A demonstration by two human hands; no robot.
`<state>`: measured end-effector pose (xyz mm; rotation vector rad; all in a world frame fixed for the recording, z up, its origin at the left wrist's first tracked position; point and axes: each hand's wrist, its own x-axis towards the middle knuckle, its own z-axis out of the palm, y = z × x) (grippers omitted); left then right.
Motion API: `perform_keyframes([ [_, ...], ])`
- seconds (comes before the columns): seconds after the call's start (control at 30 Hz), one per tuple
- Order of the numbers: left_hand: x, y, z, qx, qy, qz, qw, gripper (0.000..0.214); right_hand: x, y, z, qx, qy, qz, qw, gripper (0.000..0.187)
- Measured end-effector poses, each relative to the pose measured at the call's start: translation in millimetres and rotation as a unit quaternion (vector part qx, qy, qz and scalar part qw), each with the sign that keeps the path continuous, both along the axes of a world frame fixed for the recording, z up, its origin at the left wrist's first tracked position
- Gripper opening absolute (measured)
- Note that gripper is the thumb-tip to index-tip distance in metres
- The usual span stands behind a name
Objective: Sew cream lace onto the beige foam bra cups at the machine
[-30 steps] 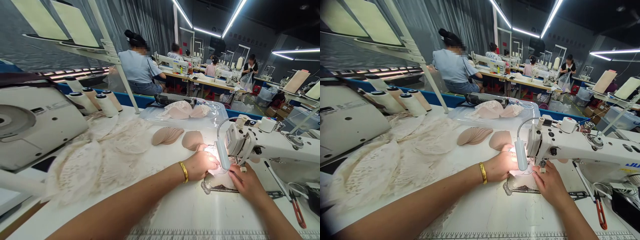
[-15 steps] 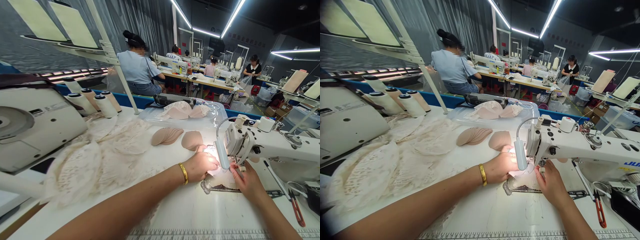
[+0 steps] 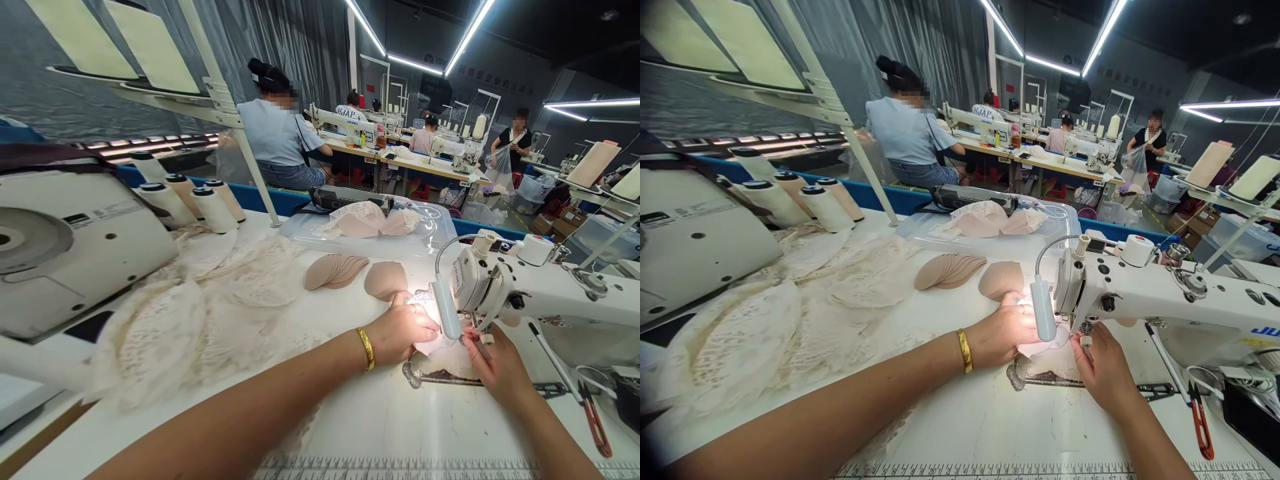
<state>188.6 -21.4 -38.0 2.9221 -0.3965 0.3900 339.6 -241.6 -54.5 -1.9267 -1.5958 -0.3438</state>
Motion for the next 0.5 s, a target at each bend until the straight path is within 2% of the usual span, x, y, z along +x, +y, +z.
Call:
perform_keyframes([
  [0.33,-4.1,-4.9,3.1,0.024,-0.021,0.008,0.999,0.014,-1.3,-1.0,0.7,0.004,-0.012,0.023,1.0,0.016],
  [0.47,-8.9,-13.2,6.2,0.055,-0.036,0.005,0.998,0.001,-5.6,-1.5,3.5,-0.043,0.002,0.062,0.997,0.017],
  [0.5,-10.5,-15.6,6.0,0.059,-0.039,0.004,0.997,0.006,-7.3,-1.5,4.6,-0.061,0.01,0.078,0.995,0.019],
])
